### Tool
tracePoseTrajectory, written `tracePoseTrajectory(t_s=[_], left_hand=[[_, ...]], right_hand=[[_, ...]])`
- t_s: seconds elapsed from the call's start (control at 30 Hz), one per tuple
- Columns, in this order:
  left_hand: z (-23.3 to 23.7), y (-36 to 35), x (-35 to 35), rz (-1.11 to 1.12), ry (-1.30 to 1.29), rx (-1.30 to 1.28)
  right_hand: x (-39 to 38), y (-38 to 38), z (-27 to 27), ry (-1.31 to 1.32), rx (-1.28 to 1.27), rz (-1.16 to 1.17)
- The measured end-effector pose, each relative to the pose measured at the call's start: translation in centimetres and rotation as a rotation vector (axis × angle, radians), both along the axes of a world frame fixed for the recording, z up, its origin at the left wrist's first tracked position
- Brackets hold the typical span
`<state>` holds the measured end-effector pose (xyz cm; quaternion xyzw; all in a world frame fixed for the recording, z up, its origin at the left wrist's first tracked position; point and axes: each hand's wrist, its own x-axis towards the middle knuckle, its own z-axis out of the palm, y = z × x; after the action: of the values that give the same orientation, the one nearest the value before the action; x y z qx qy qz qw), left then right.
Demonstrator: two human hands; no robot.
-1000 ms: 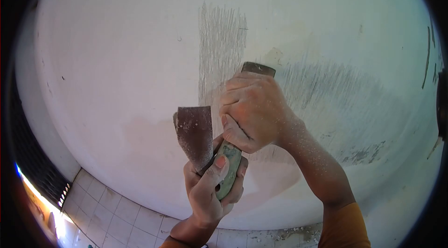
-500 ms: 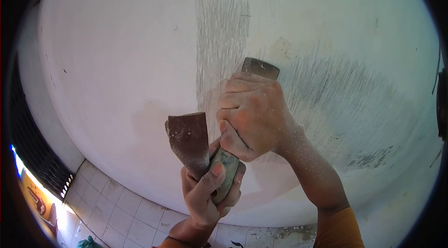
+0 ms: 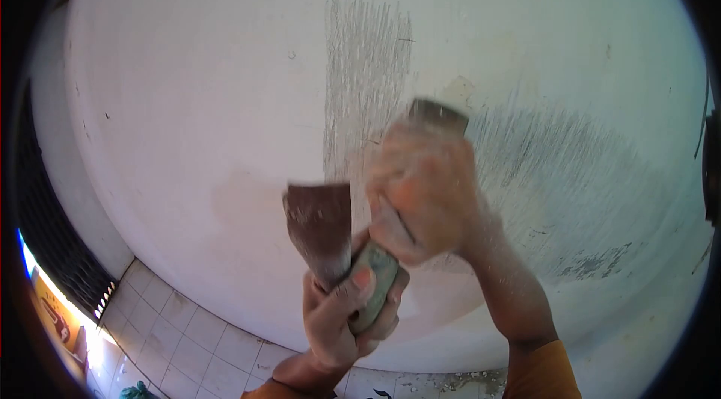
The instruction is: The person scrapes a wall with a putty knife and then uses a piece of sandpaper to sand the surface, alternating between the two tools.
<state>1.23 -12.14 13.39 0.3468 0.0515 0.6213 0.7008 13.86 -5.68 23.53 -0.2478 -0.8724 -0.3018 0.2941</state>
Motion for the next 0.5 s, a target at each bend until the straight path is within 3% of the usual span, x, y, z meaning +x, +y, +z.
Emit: tracePoseTrajectory(t_s=[0.1,0.2,0.3,0.4,0.5], left_hand=[[-0.1,-0.3,0.1,-0.013,0.017,0.031],[1.4,0.3,0.2,0.024,-0.006,0.026],[0.1,-0.2,0.3,0.013,0.01,0.003],[0.5,-0.2,-0.2,-0.036,0.027,0.067],[1.7,0.2,-0.1,0.026,0.024,0.061]], right_hand=[[0.3,0.2,-0.4,-0.001,0.038,0.147],[-0.1,-0.1,1.8,0.04,-0.022,0.037],[0.2,0.3,-0.2,0.052,0.06,0.025],[0.2,0.2,0.0,0.04,0.001,0.131],[-0.2,-0.2,2.7,0.048,-0.032,-0.032]])
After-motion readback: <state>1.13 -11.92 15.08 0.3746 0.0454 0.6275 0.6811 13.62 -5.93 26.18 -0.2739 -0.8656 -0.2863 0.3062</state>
